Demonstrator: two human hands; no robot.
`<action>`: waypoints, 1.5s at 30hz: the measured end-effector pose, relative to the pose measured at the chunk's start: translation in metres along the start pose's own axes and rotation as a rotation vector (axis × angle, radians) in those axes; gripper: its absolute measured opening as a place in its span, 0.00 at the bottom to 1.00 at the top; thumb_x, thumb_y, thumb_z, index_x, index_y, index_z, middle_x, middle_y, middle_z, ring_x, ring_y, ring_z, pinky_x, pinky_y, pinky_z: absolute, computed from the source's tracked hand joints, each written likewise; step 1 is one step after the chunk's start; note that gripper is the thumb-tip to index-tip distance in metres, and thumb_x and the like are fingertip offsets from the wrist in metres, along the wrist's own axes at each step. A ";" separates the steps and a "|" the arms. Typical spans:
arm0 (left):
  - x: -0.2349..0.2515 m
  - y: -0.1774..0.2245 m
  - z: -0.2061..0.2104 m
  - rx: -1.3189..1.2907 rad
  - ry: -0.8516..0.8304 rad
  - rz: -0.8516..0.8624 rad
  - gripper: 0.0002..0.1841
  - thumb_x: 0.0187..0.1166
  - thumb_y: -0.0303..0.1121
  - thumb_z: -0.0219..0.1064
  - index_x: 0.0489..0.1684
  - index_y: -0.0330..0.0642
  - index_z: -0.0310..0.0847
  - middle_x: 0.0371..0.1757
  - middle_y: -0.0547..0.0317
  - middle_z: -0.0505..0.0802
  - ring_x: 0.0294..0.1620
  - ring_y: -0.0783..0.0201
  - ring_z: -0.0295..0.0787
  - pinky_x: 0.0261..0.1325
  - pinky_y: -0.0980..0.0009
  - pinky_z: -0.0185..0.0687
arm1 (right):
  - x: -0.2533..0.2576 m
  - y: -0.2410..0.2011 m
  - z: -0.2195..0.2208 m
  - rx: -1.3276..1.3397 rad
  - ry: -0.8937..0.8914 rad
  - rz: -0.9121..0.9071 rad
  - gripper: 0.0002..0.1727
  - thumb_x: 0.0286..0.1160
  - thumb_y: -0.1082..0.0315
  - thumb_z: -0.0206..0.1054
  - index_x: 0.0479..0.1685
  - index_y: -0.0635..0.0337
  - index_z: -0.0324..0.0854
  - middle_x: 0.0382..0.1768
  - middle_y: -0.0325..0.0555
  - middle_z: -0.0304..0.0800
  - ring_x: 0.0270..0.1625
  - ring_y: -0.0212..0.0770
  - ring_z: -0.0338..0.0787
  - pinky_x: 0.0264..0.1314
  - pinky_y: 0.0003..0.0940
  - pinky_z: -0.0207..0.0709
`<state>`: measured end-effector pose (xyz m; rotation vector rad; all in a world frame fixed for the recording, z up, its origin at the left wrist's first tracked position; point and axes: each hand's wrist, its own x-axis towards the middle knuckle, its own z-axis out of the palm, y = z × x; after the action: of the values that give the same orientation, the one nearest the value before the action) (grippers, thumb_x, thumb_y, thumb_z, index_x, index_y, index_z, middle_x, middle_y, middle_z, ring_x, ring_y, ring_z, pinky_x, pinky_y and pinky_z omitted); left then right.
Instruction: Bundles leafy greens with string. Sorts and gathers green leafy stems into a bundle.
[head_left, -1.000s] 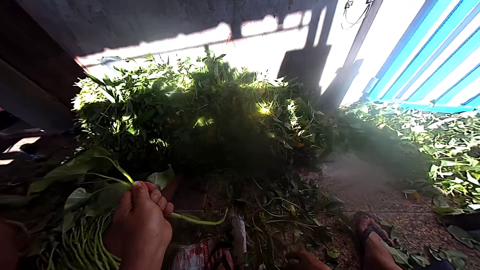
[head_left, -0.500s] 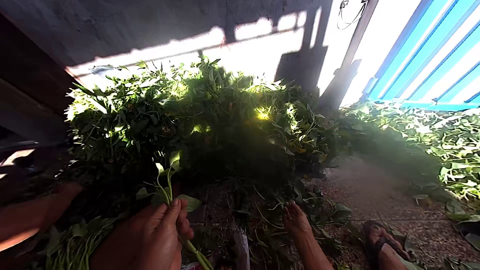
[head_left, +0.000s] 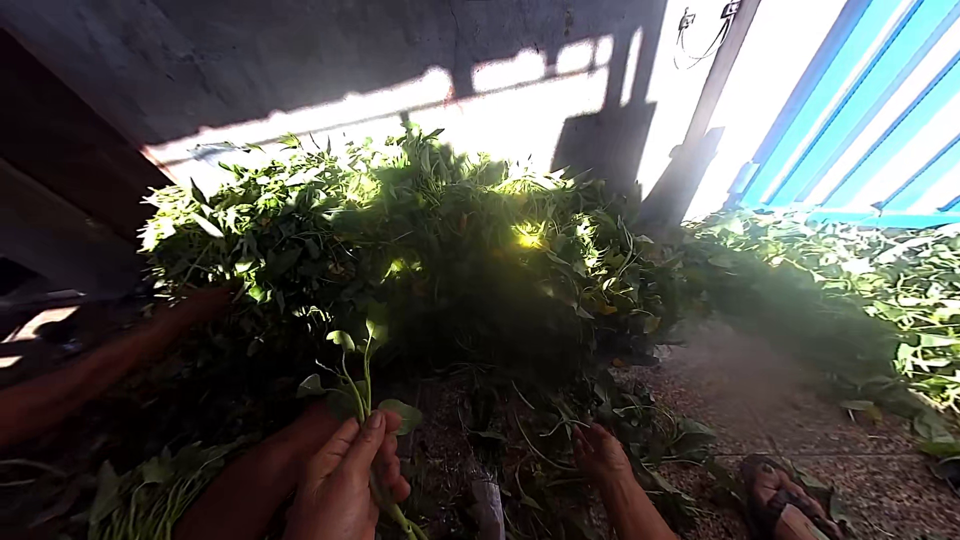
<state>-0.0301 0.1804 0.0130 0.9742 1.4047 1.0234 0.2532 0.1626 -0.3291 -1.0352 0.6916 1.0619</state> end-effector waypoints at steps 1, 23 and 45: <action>0.000 -0.001 0.000 0.010 -0.007 -0.004 0.14 0.95 0.32 0.49 0.47 0.35 0.81 0.25 0.60 0.81 0.18 0.67 0.80 0.23 0.71 0.86 | -0.002 -0.001 0.004 0.038 0.006 0.006 0.19 0.88 0.63 0.58 0.73 0.55 0.68 0.57 0.53 0.82 0.41 0.40 0.88 0.33 0.29 0.81; 0.006 -0.011 0.001 -0.044 -0.180 -0.125 0.11 0.91 0.31 0.59 0.50 0.32 0.84 0.39 0.44 0.94 0.38 0.52 0.95 0.36 0.61 0.93 | -0.257 0.049 0.002 -0.650 -0.995 -0.578 0.34 0.69 0.85 0.66 0.78 0.73 0.60 0.45 0.53 0.93 0.45 0.44 0.94 0.48 0.40 0.90; 0.000 -0.014 0.004 0.032 -0.416 -0.133 0.11 0.88 0.32 0.63 0.52 0.33 0.88 0.46 0.46 0.95 0.46 0.52 0.95 0.44 0.59 0.93 | -0.259 0.048 -0.004 -0.880 -1.268 -0.728 0.25 0.74 0.82 0.60 0.73 0.70 0.76 0.51 0.51 0.91 0.44 0.39 0.91 0.45 0.36 0.87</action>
<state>-0.0264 0.1764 -0.0003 1.0331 1.1239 0.6540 0.1148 0.0704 -0.1243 -0.9371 -1.1900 1.0923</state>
